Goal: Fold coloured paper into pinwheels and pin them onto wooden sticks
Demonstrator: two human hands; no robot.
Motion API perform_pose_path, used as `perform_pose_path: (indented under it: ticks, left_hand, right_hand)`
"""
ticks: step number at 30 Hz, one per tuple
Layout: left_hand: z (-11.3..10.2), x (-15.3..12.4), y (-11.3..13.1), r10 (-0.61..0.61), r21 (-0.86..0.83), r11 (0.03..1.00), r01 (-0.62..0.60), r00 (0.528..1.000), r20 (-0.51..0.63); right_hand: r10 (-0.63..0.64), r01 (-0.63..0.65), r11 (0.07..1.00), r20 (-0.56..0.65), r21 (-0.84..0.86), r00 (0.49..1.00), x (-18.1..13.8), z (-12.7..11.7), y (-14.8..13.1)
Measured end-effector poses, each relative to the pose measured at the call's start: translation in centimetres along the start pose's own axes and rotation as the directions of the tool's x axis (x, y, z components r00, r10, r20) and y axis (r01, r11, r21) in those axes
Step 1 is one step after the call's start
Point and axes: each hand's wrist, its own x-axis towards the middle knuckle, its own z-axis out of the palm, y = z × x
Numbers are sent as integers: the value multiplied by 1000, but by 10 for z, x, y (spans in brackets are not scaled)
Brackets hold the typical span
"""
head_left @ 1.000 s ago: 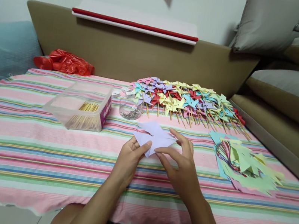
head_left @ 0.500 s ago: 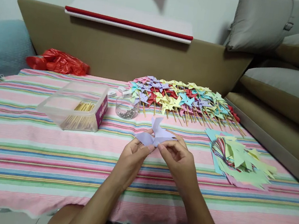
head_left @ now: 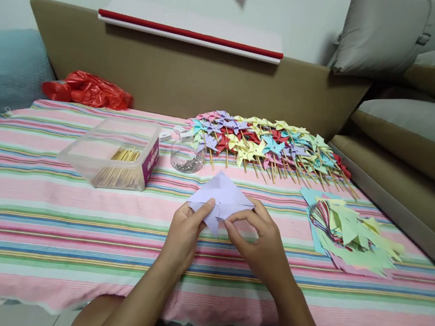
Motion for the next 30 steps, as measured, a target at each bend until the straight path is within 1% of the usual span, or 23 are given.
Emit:
perform_pose_path:
  ticks: [3, 5, 7, 12, 16, 23, 26, 30]
  left_hand:
    - [-1, 0, -1, 14, 25, 1000, -15, 1000, 21]
    - [-1, 0, -3, 28, 40, 999, -31, 998, 58]
    - [-1, -1, -4, 42, 50, 998, -47, 995, 90]
    - [-1, -1, -5, 83, 100, 990, -97, 987, 135]
    - [-1, -2, -6, 97, 130, 985, -115, 985, 143]
    - [0, -1, -6, 110, 168, 976, -137, 982, 156]
    - [0, -2, -6, 129, 219, 963, -155, 983, 130]
    - [-1, -3, -5, 162, 291, 939, -183, 982, 95]
  right_hand:
    - [118, -110, 983, -43, 148, 992, 2, 3, 0]
    - [222, -195, 941, -69, 276, 973, 3, 7, 1]
    - [307, -258, 893, -80, 369, 948, 4, 10, 2]
    - [404, -308, 807, -91, 505, 910, 4, 17, 3]
    - [435, -317, 777, -99, 544, 895, 4, 20, 2]
    - [446, -316, 795, -145, 518, 883, 4, 22, 0]
    - [453, -317, 789, -149, 526, 879, 4, 23, -1]
    - [482, -354, 768, -118, 534, 868, 3, 26, -1]
